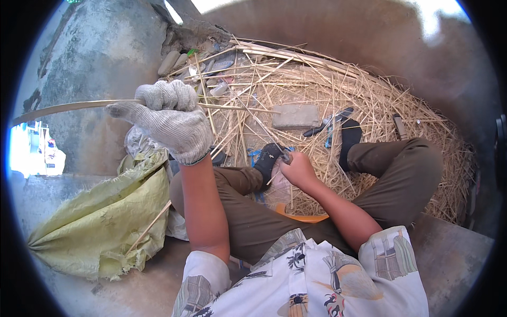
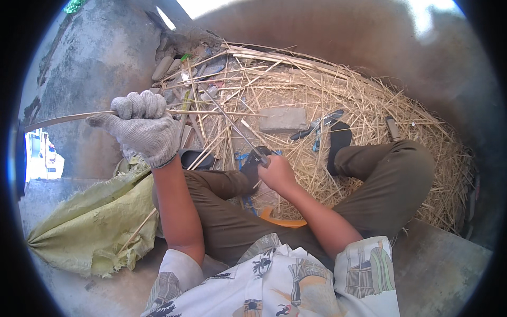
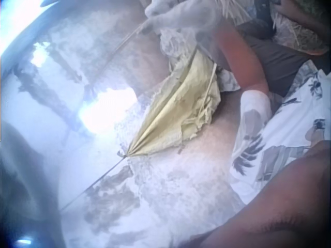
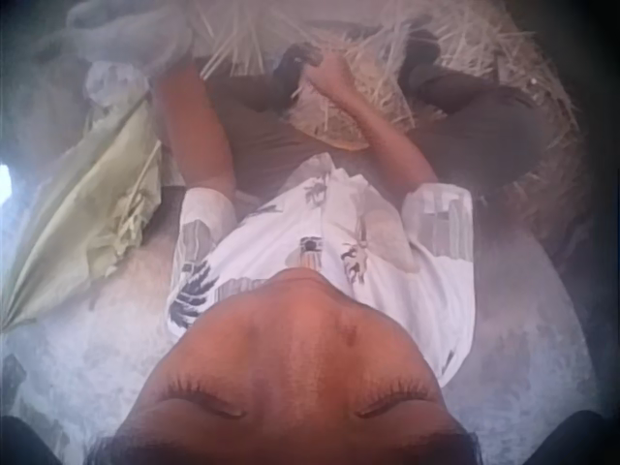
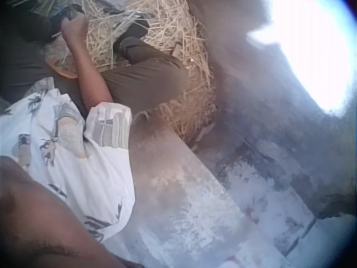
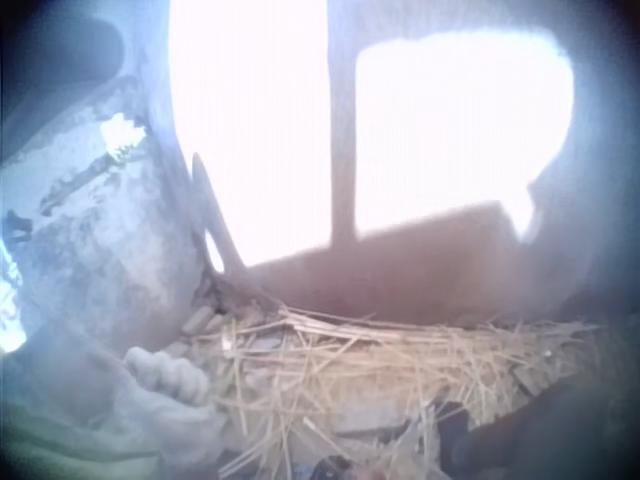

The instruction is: The person sits on the ground and uses a machete to split long bamboo sticks into thin strips. They hold the bamboo with a gloved left hand and repeatedly strike it with the machete in the right hand, separating the material into smaller pieces.

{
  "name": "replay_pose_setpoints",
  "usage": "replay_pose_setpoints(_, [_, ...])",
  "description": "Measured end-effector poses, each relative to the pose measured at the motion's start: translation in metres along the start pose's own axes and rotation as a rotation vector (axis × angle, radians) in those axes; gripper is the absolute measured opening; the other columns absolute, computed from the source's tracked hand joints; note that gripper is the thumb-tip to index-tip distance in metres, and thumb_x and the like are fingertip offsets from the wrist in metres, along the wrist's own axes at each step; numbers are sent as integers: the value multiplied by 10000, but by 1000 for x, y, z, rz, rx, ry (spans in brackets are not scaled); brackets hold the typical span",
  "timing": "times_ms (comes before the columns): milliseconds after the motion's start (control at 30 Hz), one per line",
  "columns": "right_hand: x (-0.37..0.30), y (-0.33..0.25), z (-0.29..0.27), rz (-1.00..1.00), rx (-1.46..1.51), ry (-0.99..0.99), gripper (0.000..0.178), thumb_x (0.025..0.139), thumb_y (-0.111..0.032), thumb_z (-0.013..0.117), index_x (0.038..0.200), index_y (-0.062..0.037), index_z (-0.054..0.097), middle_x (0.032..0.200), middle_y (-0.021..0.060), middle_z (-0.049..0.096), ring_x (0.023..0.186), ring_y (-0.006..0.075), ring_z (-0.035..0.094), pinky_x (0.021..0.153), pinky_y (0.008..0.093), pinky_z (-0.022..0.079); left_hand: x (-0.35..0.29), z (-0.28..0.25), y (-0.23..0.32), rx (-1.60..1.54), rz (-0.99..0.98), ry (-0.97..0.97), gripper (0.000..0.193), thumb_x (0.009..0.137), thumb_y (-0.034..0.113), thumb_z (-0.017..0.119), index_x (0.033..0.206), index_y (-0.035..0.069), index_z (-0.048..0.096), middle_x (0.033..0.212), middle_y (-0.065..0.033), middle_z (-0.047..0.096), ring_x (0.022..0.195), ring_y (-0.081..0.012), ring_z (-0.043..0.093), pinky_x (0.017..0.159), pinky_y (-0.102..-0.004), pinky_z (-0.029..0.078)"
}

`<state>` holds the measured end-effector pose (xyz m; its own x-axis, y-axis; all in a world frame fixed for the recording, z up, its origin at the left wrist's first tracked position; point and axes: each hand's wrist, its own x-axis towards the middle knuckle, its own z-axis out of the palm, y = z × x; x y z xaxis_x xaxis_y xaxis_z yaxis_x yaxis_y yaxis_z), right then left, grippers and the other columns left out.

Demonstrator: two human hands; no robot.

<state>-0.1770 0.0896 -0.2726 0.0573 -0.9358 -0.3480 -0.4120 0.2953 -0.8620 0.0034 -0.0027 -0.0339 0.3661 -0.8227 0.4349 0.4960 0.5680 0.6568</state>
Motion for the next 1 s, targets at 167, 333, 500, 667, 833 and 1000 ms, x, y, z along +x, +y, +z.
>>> replay_pose_setpoints(167, [13, 52, 6, 203, -98, 0, 290, 795, -244, 679, 830, 44, 669, 692, 236, 648, 651, 389, 645, 660, 452, 506, 1, -5, 30, -204, -91, -313, 721, 910, 821, 374, 568, 192, 285, 489, 56, 255, 436, -94, 194, 401, -284, 134])
replay_pose_setpoints(333, [-6, -9, -5, -37, -35, 105, 276, 802, -241, 654, 807, 33, 693, 740, 232, 681, 743, 416, 685, 699, 466, 537, 0, -1, 45, -168, 1, -267, 713, 910, 817, 385, 560, 200, 311, 486, 57, 262, 435, -87, 217, 399, -280, 183])
replay_pose_setpoints(500, [6, 0, -18, 21, -18, 38, 267, 825, -263, 671, 883, -4, 704, 736, 213, 685, 730, 397, 689, 706, 463, 549, -6, -1, 97, -138, 49, -329, 694, 929, 795, 396, 542, 220, 358, 488, 69, 301, 416, -78, 258, 400, -247, 245])
replay_pose_setpoints(667, [-2, -14, -9, -108, -132, 190, 217, 818, -233, 694, 845, -18, 689, 696, 201, 664, 686, 399, 669, 652, 454, 524, -10, 4, 105, -23, 170, -301, 669, 942, 764, 428, 535, 234, 400, 485, 68, 363, 403, -68, 282, 413, -241, 262])
replay_pose_setpoints(833, [0, -23, -28, -110, -67, 223, 196, 816, -223, 698, 842, -29, 689, 703, 190, 668, 699, 398, 670, 660, 454, 527, -12, -3, 124, -88, 222, -245, 514, 991, 472, 512, 539, 241, 433, 483, 89, 388, 391, -52, 298, 409, -234, 259])
replay_pose_setpoints(1000, [5, -16, -21, -47, -104, 227, 193, 806, -241, 703, 843, -52, 692, 715, 164, 688, 710, 374, 692, 671, 454, 550, -20, 6, 126, -66, 263, -263, 437, 966, 249, 468, 530, 244, 433, 480, 95, 401, 386, -41, 319, 386, -232, 286])
